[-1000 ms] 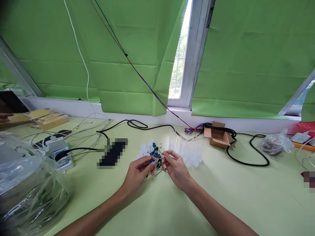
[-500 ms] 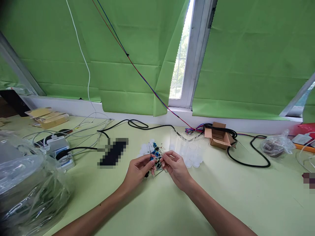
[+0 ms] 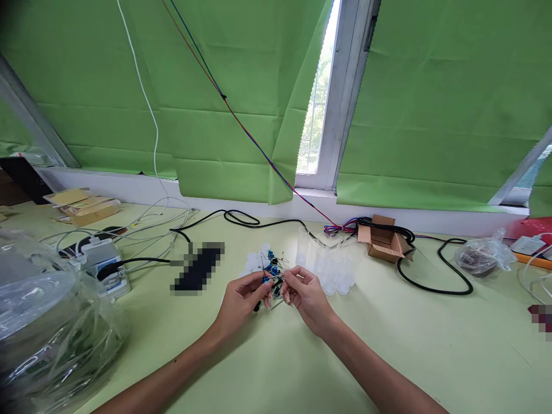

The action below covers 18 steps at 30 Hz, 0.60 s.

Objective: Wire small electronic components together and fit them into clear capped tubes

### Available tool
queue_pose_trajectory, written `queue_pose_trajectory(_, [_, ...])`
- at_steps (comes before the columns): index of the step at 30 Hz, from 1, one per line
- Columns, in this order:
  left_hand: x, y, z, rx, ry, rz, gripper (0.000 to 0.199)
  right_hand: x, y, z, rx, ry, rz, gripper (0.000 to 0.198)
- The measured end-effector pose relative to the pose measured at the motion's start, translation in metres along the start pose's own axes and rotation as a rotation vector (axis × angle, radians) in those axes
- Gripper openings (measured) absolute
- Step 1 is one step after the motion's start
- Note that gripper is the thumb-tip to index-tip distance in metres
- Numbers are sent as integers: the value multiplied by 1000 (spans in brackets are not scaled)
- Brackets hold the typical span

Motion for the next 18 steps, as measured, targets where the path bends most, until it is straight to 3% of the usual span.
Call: queue_pose_trajectory(18, [-2, -9, 0, 172, -21, 86, 25, -1, -2, -5, -57, -84, 27, 22])
Point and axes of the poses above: each hand's wrist, its own x-axis away from the middle knuckle, its own z-axis out of the back of the hand, y = z × x, the point moved 8 cm from there along -x, towards the middle knuckle, and after that the axes turned 1 degree about x, right-handed, at the moved point
